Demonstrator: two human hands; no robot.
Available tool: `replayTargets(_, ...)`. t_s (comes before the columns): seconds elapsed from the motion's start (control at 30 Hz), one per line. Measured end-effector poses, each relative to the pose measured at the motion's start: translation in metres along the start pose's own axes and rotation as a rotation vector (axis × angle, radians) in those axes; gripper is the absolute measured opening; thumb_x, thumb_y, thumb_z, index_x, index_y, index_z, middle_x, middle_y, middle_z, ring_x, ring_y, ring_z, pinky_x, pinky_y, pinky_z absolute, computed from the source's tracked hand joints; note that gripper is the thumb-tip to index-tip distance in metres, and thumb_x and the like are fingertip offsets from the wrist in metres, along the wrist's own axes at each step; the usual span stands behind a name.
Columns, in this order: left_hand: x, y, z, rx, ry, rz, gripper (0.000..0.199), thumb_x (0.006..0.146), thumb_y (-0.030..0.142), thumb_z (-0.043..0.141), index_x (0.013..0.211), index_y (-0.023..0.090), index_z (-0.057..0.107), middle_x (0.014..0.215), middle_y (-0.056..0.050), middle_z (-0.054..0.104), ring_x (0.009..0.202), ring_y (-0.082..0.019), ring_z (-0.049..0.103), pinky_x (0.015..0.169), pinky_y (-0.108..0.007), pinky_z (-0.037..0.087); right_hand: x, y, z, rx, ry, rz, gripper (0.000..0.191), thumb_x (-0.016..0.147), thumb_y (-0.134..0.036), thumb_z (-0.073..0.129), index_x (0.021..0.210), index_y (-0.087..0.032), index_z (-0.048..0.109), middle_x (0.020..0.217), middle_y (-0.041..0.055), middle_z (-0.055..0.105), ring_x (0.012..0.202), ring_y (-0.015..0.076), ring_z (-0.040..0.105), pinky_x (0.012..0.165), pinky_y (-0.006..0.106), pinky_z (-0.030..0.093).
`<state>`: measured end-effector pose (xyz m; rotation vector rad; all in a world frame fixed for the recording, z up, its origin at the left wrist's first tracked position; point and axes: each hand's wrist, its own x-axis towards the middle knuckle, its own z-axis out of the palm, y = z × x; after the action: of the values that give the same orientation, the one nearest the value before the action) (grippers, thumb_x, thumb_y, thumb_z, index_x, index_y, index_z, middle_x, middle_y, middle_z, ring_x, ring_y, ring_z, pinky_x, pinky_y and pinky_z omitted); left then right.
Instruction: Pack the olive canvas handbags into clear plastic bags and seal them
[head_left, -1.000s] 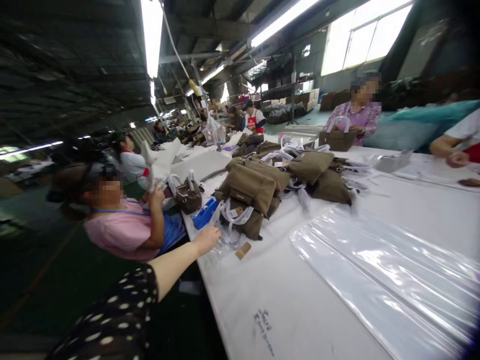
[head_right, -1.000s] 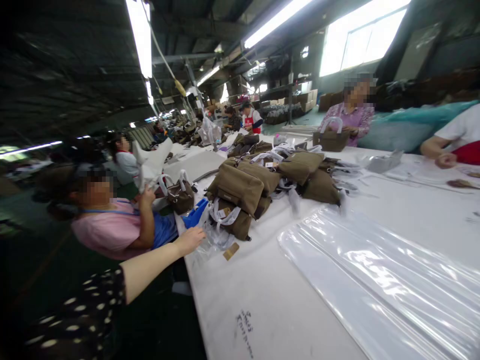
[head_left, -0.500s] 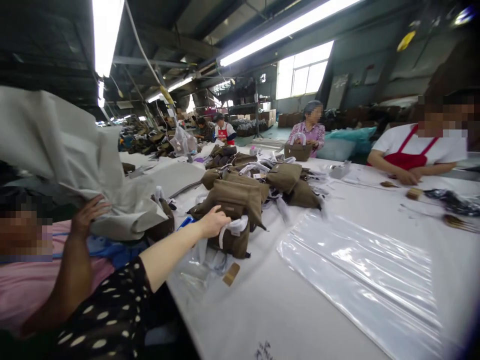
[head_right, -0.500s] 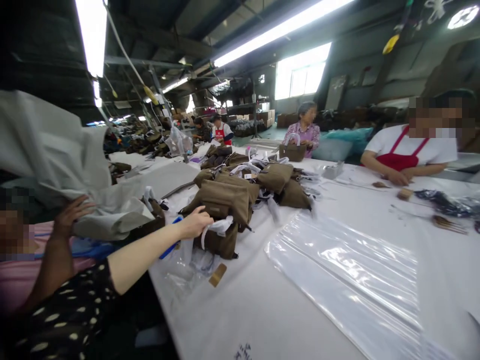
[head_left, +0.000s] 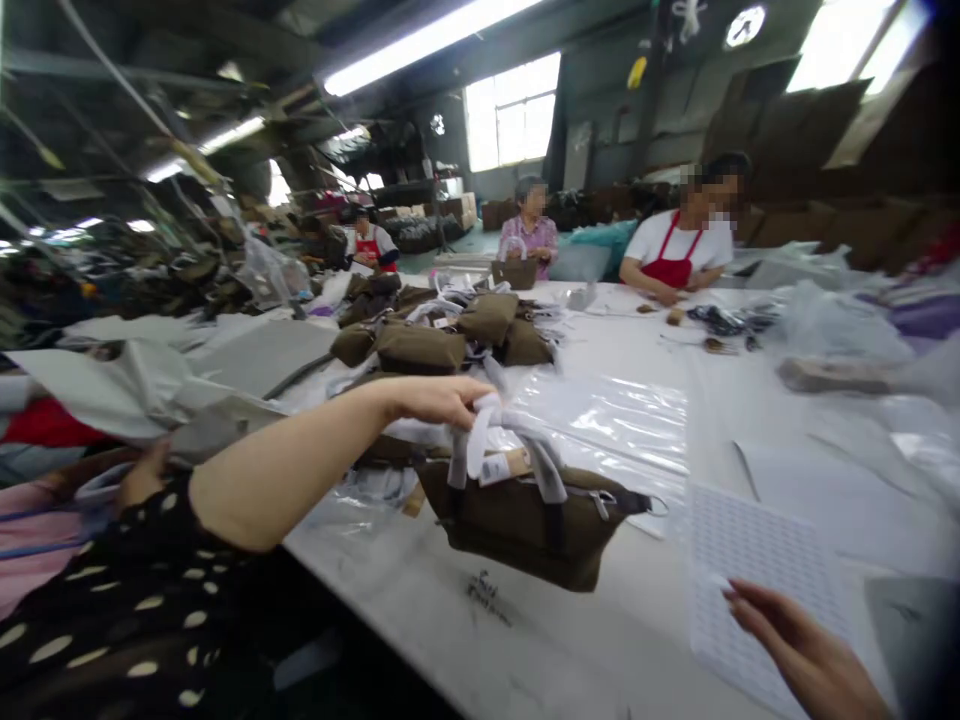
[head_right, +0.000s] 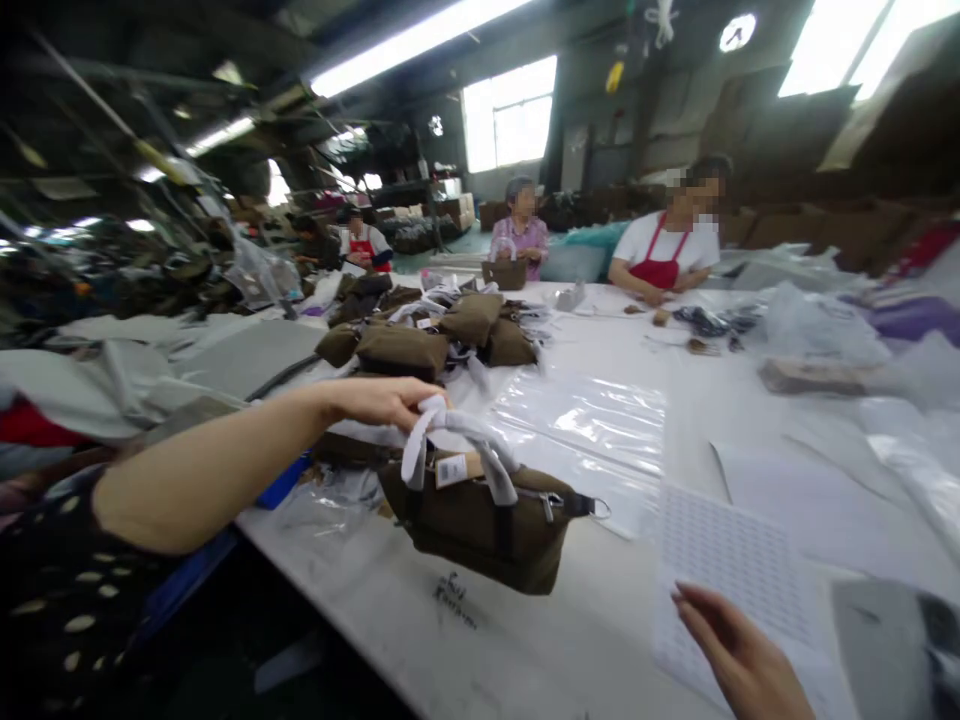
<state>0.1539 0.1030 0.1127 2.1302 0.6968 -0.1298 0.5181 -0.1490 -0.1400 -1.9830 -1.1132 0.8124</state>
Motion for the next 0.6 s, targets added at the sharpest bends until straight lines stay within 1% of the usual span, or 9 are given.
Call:
replayTargets(0.07,0.016,0.01,0.065,0.017,-0.144,0.063,0.016,0.074,0.021,0.057,0.089,0.016,0.057,0.082,0.0,0.06,0.078,-0.015,0.055,0.07,-0.022,0.042,0.004,-0.018,-0.008,0.181,-0.001,0.019,0.05,0.07,-0.059,0.059,0.103,-0.022,0.059,0.102,0.0095,0.064,0.091,0.0273,0.062,0.083,0.042,0.051)
replayTargets(0.1,0.02,0.015,0.096,0.03,-0.193,0.099,0.015,0.076,0.02,0.054,0.091,0.017,0.057,0.085,0.0,0.061,0.079,-0.015,0.056,0.072,-0.022,0.043,0.006,-0.029,-0.009,0.27,-0.058,-0.018,0.052,0.074,-0.058,0.055,0.108,-0.019,0.055,0.107,0.011,0.062,0.09,0.0251,0.061,0.082,0.041,0.052)
replayTargets(0.2,0.021,0.035,0.174,0.049,-0.254,0.176,0.015,0.081,0.018,0.048,0.093,0.02,0.057,0.09,-0.001,0.063,0.082,-0.015,0.059,0.075,-0.022,0.043,0.006,-0.062,0.005,0.289,-0.384,-0.122,0.049,0.082,-0.05,0.048,0.118,-0.017,0.048,0.11,0.0113,0.058,0.091,0.0203,0.058,0.08,0.038,0.051)
replayTargets(0.27,0.016,0.046,0.208,0.055,-0.299,0.207,0.015,0.082,0.017,0.047,0.092,0.022,0.057,0.09,0.0,0.064,0.083,-0.016,0.06,0.077,-0.023,0.044,0.001,-0.078,0.022,0.129,-0.64,-0.173,0.05,0.078,-0.043,0.055,0.12,-0.019,0.048,0.111,0.009,0.057,0.089,0.0187,0.057,0.08,0.036,0.05)
replayTargets(0.37,0.006,0.055,0.231,0.079,-0.329,0.189,0.019,0.081,0.017,0.048,0.097,0.023,0.057,0.088,-0.001,0.065,0.083,-0.018,0.06,0.076,-0.026,0.044,-0.017,-0.091,0.049,-0.227,-0.907,-0.366,0.061,0.063,-0.037,0.073,0.118,-0.022,0.052,0.108,0.0065,0.057,0.091,0.0218,0.056,0.081,0.036,0.047)
replayTargets(0.43,0.0,0.055,0.232,0.049,-0.353,0.173,0.022,0.08,0.02,0.053,0.102,0.024,0.058,0.089,-0.001,0.065,0.083,-0.019,0.06,0.074,-0.026,0.044,-0.033,-0.095,0.064,-0.482,-0.93,-0.545,0.06,0.06,-0.033,0.076,0.114,-0.02,0.055,0.104,0.0085,0.056,0.093,0.026,0.055,0.079,0.038,0.047)
replayTargets(0.53,0.0,0.041,0.222,-0.126,-0.487,0.24,0.024,0.08,0.03,0.057,0.104,0.025,0.061,0.093,-0.001,0.067,0.084,-0.018,0.061,0.073,-0.023,0.045,-0.058,-0.098,0.077,-0.737,-0.881,-0.71,0.036,0.068,-0.019,0.065,0.103,-0.015,0.056,0.096,0.011,0.055,0.085,0.0262,0.056,0.069,0.036,0.047)
replayTargets(0.57,0.003,0.032,0.218,-0.198,-0.481,0.242,0.023,0.083,0.032,0.055,0.103,0.026,0.063,0.095,-0.001,0.068,0.085,-0.017,0.062,0.075,-0.022,0.045,-0.064,-0.098,0.079,-0.762,-0.893,-0.735,0.031,0.069,-0.014,0.06,0.1,-0.014,0.056,0.094,0.0107,0.055,0.082,0.025,0.056,0.068,0.034,0.046)
replayTargets(0.6,0.009,0.02,0.215,-0.252,-0.406,0.211,0.024,0.085,0.034,0.05,0.104,0.026,0.063,0.097,-0.001,0.068,0.087,-0.016,0.062,0.078,-0.022,0.045,-0.069,-0.097,0.079,-0.757,-0.915,-0.739,0.028,0.069,-0.01,0.057,0.097,-0.014,0.055,0.093,0.0102,0.056,0.08,0.0235,0.056,0.067,0.033,0.046)
